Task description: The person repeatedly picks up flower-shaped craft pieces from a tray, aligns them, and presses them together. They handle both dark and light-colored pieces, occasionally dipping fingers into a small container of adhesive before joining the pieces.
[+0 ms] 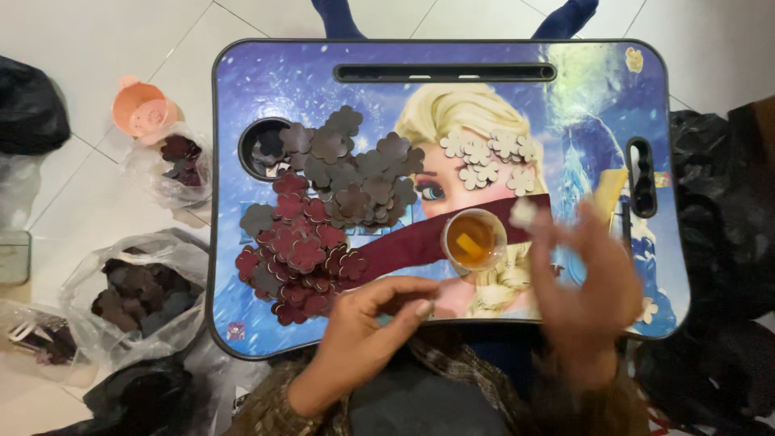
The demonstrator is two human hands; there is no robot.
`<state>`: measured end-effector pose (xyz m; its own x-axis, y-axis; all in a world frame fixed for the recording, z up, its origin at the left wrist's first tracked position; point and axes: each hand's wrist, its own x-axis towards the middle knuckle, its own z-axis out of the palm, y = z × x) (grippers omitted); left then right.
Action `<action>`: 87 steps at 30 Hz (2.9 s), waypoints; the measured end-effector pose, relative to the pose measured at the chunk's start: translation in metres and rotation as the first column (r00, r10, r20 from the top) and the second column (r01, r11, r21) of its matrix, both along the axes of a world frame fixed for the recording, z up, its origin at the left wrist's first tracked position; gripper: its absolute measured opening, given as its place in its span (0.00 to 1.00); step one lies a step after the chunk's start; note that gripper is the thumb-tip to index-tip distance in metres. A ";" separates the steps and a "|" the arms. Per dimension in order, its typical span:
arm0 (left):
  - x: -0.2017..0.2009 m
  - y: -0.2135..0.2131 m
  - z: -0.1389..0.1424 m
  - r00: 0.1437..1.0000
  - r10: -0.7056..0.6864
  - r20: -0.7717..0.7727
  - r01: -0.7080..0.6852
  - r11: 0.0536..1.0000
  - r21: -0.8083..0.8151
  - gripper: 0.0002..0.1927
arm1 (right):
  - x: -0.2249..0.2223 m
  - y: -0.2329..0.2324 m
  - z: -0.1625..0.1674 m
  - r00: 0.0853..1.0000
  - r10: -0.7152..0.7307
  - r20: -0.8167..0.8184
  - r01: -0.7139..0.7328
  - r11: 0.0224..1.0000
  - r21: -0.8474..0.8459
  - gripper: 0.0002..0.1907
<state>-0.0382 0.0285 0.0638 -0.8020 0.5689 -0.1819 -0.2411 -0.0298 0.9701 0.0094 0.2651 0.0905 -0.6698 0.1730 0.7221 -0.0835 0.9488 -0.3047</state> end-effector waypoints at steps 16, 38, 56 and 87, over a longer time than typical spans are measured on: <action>0.009 0.011 -0.049 0.962 -0.014 0.274 0.005 0.999 0.034 0.11 | 0.001 -0.020 -0.009 0.870 0.197 0.451 -0.206 0.978 -0.029 0.30; -0.001 0.015 -0.051 0.885 -0.007 0.465 -0.111 0.968 0.226 0.23 | 0.014 -0.022 -0.010 0.891 0.173 0.420 -0.135 0.984 -0.118 0.26; 0.008 0.013 -0.036 0.857 -0.010 0.516 -0.118 0.970 0.214 0.27 | 0.027 -0.051 -0.022 0.877 0.311 0.367 -0.276 0.950 -0.147 0.21; 0.012 0.005 -0.051 0.831 -0.103 0.547 -0.080 0.950 0.301 0.32 | 0.037 -0.051 -0.025 0.913 0.321 0.253 -0.202 0.892 -0.404 0.15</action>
<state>-0.0264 0.0340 0.0130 -0.6117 0.6770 -0.4093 -0.7323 -0.2887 0.6168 0.0459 0.2140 0.0652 -0.9029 0.1688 0.3953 -0.1594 0.7228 -0.6725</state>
